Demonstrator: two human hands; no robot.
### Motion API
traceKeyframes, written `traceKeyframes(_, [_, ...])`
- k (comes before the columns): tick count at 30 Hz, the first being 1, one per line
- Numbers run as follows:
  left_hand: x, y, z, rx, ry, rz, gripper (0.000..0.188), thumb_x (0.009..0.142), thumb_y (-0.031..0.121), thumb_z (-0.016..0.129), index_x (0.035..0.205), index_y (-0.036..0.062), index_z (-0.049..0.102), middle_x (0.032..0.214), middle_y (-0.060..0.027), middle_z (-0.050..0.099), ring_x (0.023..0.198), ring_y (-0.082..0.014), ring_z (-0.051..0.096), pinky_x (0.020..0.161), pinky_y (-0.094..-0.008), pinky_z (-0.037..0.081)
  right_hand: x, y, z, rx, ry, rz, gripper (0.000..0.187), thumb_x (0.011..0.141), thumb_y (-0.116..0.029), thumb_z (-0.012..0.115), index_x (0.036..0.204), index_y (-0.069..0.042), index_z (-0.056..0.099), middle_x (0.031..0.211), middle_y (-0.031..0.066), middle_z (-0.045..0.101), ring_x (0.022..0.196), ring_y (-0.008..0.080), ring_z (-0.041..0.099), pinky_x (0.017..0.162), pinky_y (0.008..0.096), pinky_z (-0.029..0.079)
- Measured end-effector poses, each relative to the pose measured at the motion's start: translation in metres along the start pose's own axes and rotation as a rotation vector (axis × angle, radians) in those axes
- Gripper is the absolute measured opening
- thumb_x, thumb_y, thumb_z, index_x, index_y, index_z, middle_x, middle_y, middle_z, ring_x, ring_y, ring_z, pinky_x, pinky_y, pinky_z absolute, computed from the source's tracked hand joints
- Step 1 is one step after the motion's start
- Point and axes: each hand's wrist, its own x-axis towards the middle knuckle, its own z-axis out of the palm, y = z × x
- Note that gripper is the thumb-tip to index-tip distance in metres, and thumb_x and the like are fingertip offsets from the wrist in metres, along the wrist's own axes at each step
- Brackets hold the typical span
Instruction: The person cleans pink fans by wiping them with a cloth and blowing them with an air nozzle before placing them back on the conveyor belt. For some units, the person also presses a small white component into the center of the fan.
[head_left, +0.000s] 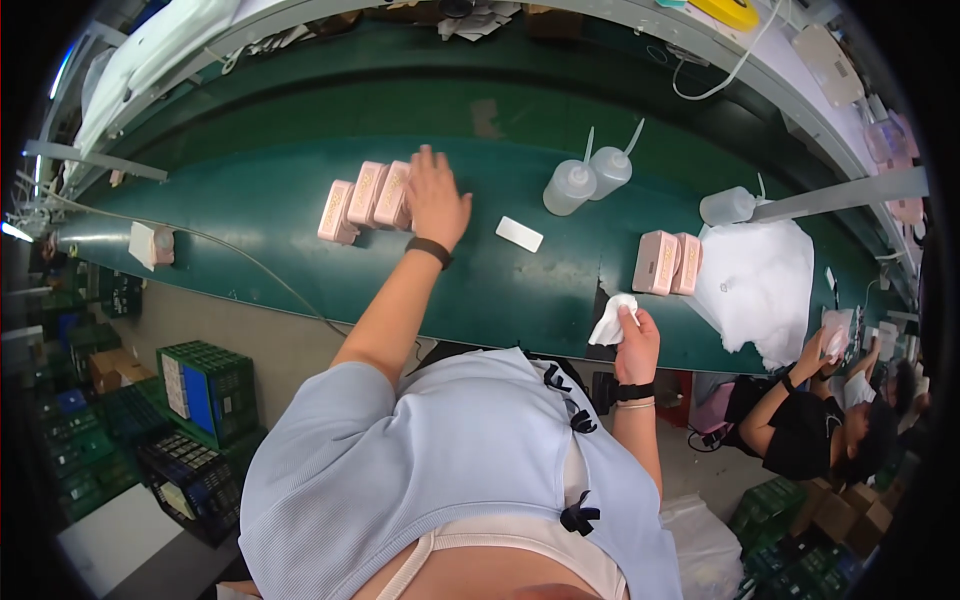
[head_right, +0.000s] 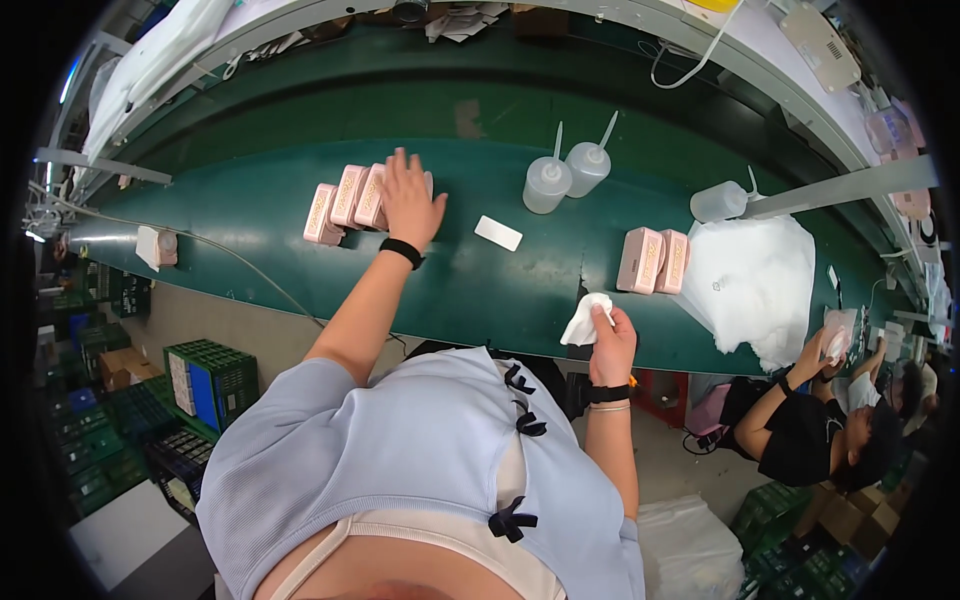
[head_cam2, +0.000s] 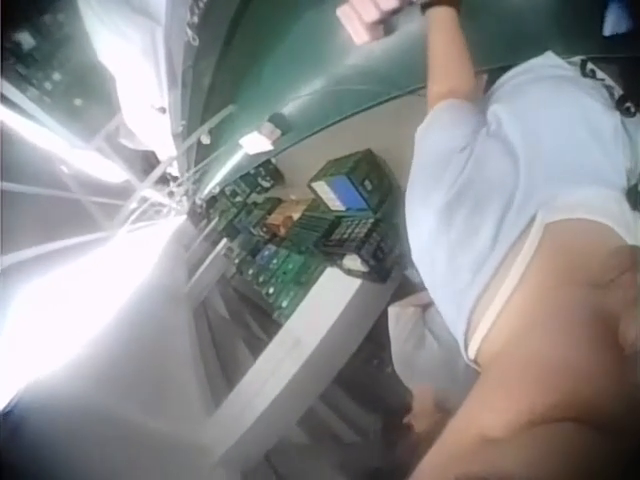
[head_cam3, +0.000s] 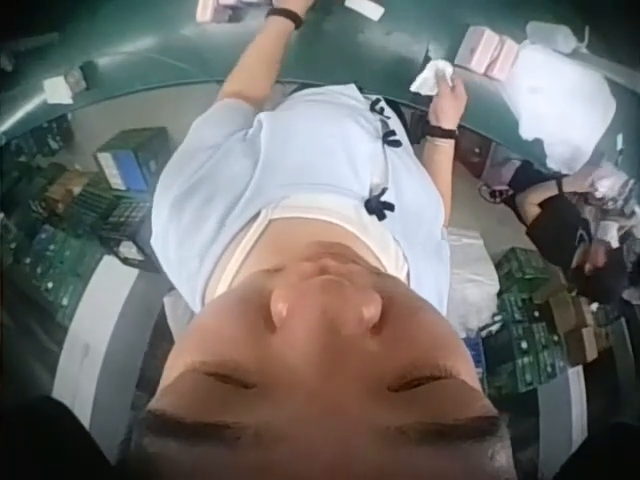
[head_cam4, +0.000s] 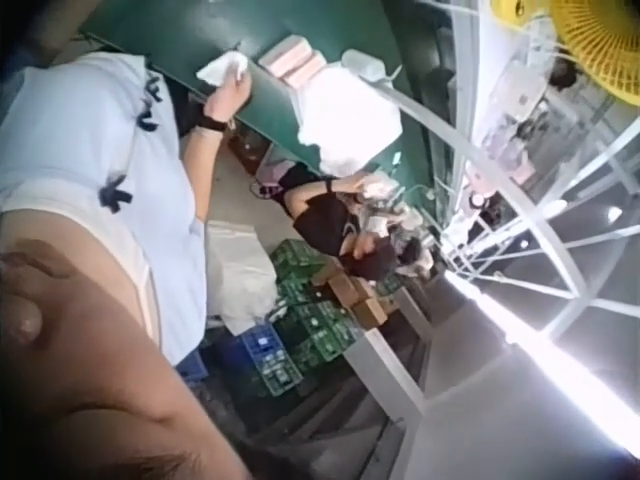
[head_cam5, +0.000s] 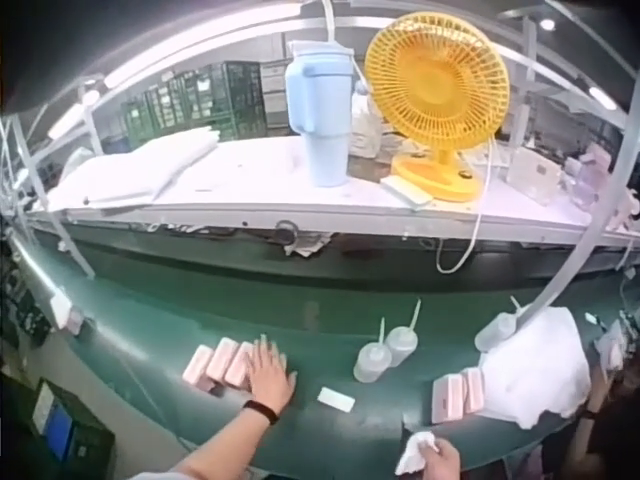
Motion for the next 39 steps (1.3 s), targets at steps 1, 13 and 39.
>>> traceKeyframes(1, [-0.005,-0.009,0.002,0.206,-0.002,-0.125,0.081,0.078,0.029,0.075,0.143,-0.0022,0.04,0.154,-0.0211,0.031,0.144,-0.039,0.025,0.116,-0.0567,0.021,-0.001,-0.001,0.004,-0.002,-0.007,0.004,0.018,0.094,-0.008,0.064,0.109,0.003,0.063,0.096,0.0041,0.068,0.084,0.0105,0.063,0.078,0.0248,0.049])
traceKeyframes(13, [-0.026,-0.023,0.008,-0.234,-0.349,0.116,0.071,0.077,0.012,0.077,0.14,0.0002,0.045,0.141,-0.0189,0.052,0.131,-0.0323,0.05,0.108,-0.0457,0.041,-0.004,-0.004,0.04,0.006,-0.069,-0.204,0.011,0.09,-0.007,0.07,0.095,-0.002,0.062,0.094,0.0028,0.067,0.08,0.0084,0.061,0.073,0.024,0.049])
traceKeyframes(39, [-0.103,-0.002,-0.164,-1.426,-0.313,0.256,0.064,0.067,-0.001,0.084,0.126,0.0001,0.061,0.123,-0.0145,0.066,0.11,-0.0209,0.065,0.092,-0.0325,0.052,-0.09,-0.064,0.143,-0.787,-0.749,-1.217,0.031,0.091,-0.015,0.059,0.121,-0.009,0.063,0.14,0.0096,0.056,0.135,0.0326,0.047,0.112,0.0473,0.034])
